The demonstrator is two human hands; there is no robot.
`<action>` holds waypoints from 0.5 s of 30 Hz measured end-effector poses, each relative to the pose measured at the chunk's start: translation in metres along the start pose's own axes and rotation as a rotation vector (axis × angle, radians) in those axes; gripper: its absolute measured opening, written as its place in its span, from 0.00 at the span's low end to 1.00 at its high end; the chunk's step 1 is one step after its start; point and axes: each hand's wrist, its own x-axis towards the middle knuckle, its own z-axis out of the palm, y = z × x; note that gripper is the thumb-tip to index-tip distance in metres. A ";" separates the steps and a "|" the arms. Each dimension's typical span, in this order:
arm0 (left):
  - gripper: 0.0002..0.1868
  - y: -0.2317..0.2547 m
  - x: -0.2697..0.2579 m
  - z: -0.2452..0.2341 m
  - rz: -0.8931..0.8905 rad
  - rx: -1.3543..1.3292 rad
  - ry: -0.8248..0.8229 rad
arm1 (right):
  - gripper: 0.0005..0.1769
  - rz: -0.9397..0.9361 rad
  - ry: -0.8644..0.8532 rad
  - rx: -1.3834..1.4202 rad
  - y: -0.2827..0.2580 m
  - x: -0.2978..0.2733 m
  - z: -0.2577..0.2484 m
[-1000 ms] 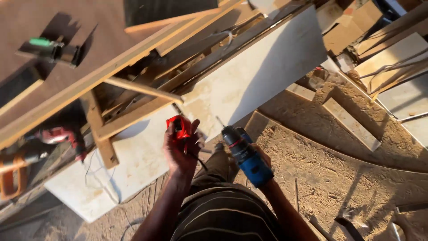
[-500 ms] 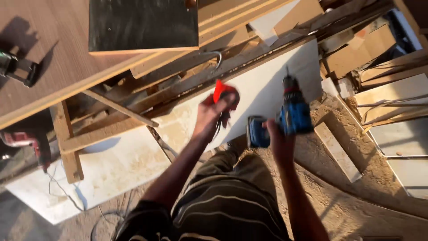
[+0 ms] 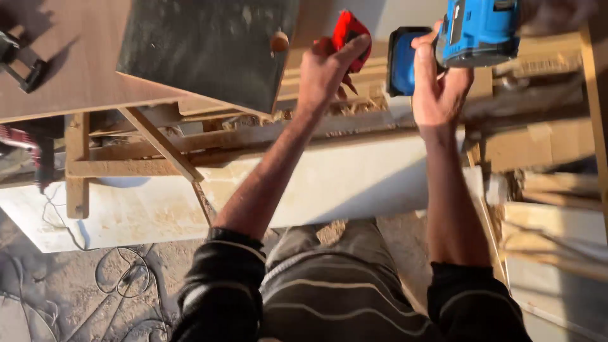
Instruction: The person measures the interior dimensions of a wooden cabinet frame using a tape measure and marks the measurements with a red pen. They then walk through a cluttered workshop, mark a white board, and handle a drill and a small wooden box.
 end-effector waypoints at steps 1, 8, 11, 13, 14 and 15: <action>0.25 0.003 0.023 0.005 0.009 0.008 0.018 | 0.14 -0.008 -0.004 0.020 0.013 0.026 0.002; 0.31 -0.006 0.115 0.046 -0.107 0.267 0.231 | 0.11 0.017 -0.139 -0.164 0.098 0.114 -0.013; 0.31 -0.015 0.128 0.060 -0.085 0.460 0.335 | 0.13 0.066 -0.148 -0.153 0.112 0.122 -0.009; 0.30 -0.021 0.141 0.065 -0.039 0.546 0.392 | 0.13 -0.045 -0.144 -0.225 0.120 0.128 -0.008; 0.29 -0.027 0.149 0.065 0.072 0.624 0.396 | 0.12 -0.050 -0.155 -0.241 0.122 0.130 -0.008; 0.28 -0.035 0.153 0.066 0.179 0.701 0.398 | 0.10 -0.052 -0.170 -0.258 0.123 0.130 -0.008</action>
